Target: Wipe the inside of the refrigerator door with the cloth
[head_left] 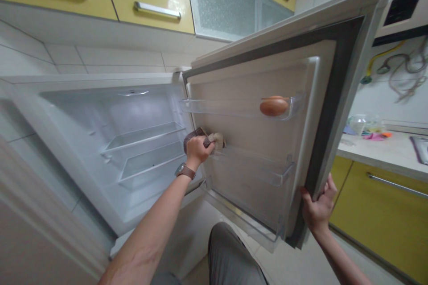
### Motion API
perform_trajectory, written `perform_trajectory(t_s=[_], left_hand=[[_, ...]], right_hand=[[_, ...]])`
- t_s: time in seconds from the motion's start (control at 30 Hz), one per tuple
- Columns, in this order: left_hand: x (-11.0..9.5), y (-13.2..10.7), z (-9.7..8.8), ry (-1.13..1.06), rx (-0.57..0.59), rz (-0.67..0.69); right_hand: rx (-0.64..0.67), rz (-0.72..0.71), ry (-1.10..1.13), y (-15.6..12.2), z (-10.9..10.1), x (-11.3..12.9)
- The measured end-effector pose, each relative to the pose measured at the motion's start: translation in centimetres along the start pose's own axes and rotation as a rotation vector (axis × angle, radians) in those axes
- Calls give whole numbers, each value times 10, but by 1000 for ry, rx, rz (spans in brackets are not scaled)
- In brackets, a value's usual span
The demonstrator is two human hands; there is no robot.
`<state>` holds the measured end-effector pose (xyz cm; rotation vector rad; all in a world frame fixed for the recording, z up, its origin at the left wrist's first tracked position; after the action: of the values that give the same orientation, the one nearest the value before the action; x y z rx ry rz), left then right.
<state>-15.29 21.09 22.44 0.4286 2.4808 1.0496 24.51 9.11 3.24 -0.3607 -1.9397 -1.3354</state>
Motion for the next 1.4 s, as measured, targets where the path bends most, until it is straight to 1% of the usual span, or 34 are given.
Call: perform_trajectory(t_s=[0.37,0.8,1.1,1.27,1.4], left_hand=[[-1,0,-1,15,15,-13],[-2,-1,-2,13,15,-19],[-3,-1,-2,10,7,-21],[-3,-1,-2,5,12,-13],[-3,-1,-2,11,7,-3]], right_hand=[[-5,5,-25,0,0,-1],[18,16,9,0,0,0],[3,23,0,1,-3,8],[13,19,-6,0,0,2],[7,-13,-12,-1,2,-4]])
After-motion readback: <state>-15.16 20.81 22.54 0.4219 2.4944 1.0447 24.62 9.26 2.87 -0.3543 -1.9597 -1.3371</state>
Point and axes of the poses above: each hand's wrist, its own y-axis towards the middle knuckle, its own z-axis out of the palm, x = y × z, the point moved 2 cm from there along y, towards the middle knuckle, and after that the axes turned 12 degrees about -y, right-handed, at the moved point
